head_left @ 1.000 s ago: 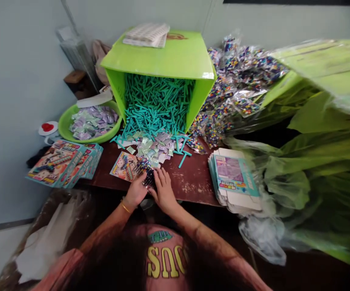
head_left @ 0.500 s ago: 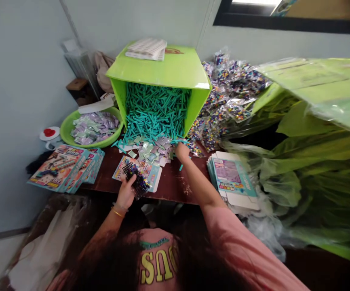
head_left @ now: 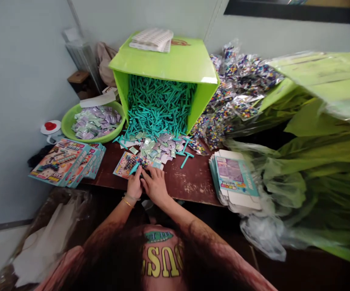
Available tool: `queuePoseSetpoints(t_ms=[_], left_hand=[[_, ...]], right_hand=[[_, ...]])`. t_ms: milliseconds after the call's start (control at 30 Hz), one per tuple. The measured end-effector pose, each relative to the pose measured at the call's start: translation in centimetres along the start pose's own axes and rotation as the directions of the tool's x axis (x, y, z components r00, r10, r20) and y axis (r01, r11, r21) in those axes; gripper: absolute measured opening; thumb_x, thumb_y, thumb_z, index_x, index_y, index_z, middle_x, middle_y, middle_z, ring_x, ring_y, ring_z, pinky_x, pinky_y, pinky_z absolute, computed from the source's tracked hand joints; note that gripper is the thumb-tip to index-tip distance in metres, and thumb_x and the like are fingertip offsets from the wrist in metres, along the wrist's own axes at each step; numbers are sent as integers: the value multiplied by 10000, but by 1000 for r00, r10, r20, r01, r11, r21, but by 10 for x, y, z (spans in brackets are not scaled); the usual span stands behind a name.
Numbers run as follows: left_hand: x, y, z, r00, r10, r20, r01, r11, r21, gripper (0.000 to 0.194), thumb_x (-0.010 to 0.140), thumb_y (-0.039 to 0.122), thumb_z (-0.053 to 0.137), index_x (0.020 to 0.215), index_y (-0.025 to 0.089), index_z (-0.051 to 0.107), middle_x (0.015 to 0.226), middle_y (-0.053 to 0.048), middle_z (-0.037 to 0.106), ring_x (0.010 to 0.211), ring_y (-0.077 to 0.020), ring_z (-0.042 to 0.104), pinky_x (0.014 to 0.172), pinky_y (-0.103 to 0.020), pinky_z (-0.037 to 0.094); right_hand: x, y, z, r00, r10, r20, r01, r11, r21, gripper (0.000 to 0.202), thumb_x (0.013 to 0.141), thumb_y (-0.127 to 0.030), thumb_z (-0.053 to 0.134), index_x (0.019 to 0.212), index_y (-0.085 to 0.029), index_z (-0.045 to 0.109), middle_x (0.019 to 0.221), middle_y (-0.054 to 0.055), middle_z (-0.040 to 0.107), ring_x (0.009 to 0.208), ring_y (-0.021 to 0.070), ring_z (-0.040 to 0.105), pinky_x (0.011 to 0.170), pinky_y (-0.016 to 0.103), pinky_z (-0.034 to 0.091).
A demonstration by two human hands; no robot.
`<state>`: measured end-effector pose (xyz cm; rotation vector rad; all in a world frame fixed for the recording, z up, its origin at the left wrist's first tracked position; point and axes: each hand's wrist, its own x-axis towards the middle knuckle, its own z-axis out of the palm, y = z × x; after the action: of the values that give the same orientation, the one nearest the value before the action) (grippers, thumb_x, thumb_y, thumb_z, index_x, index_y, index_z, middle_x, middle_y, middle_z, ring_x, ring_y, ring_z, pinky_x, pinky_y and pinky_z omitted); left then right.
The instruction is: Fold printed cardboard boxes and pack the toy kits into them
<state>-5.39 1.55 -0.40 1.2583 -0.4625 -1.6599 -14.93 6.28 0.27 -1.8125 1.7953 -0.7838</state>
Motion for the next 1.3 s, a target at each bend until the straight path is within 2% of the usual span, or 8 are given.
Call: queuePoseSetpoints(t_ms=[300, 433, 567, 733, 867, 967, 1167, 1300], left_hand=[[-25, -7, 16, 949, 146, 280, -244, 903, 353, 417, 802, 473, 787, 1116, 202, 741, 1219, -111, 728, 1276, -313, 606, 1165, -430, 396], [-22, -10, -1, 778, 167, 605, -589, 527, 612, 824, 645, 334, 905, 1401, 213, 602, 1592, -163, 455, 1544, -401, 271, 1279, -538, 95], [-2, 5, -22, 763, 194, 617, -646, 221, 730, 591, 756, 235, 771, 1337, 207, 666, 1519, -170, 542, 1499, -428, 331, 1259, -590, 67], [2, 50, -28, 729, 528, 434, -666, 403, 628, 361, 955, 399, 560, 1216, 217, 731, 1284, -127, 697, 1268, -318, 571, 1187, -455, 331], [-8, 66, -30, 840, 520, 154, -493, 615, 616, 457, 961, 538, 547, 1001, 138, 765, 936, -128, 752, 1028, -305, 685, 945, -370, 522], [-10, 55, -32, 813, 559, 160, -533, 607, 590, 432, 953, 533, 579, 1014, 151, 772, 968, -127, 764, 1109, -308, 685, 981, -370, 522], [-14, 11, -32, 526, 460, 715, -835, 119, 537, 436, 1050, 400, 408, 1373, 223, 642, 1412, -108, 656, 1387, -262, 535, 1204, -523, 346], [-17, 1, -28, 495, 419, 761, -856, 83, 511, 419, 1062, 354, 388, 1371, 225, 641, 1384, -110, 674, 1355, -255, 567, 1164, -517, 394]], right_hand=[[-29, 39, -30, 922, 369, 119, -302, 491, 817, 713, 777, -533, 794, 1410, -256, 618, 1344, 51, 693, 1239, 307, 643, 1093, 461, 499], [-62, 82, -52, 817, 563, 124, -397, 392, 830, 725, 682, -476, 867, 1343, -255, 670, 1213, 38, 757, 1114, 298, 699, 1020, 472, 544], [-80, 116, -83, 788, 615, 39, -390, 449, 804, 715, 635, -436, 900, 1294, -239, 705, 1274, 54, 737, 1206, 309, 659, 1128, 514, 448], [-38, 74, -82, 935, 305, 183, -289, 351, 891, 744, 687, -407, 888, 1383, -298, 649, 1375, 27, 682, 1278, 276, 627, 1156, 463, 434], [9, 37, -50, 959, 132, 249, -278, 295, 914, 772, 637, -418, 901, 1361, -284, 669, 1362, 25, 691, 1247, 279, 645, 1145, 478, 446], [18, 37, -43, 958, 149, 246, -286, 399, 871, 730, 663, -414, 867, 1347, -238, 684, 1342, 38, 703, 1242, 294, 649, 1170, 496, 407], [15, 42, -76, 961, 144, 236, -232, 884, 405, 439, 799, -259, 764, 1237, -226, 753, 1169, 42, 783, 1105, 303, 707, 1023, 410, 514], [30, 24, -78, 972, 115, 203, -165, 954, 249, 275, 830, -213, 734, 1102, -207, 771, 1079, 67, 785, 1029, 286, 712, 940, 376, 535]])
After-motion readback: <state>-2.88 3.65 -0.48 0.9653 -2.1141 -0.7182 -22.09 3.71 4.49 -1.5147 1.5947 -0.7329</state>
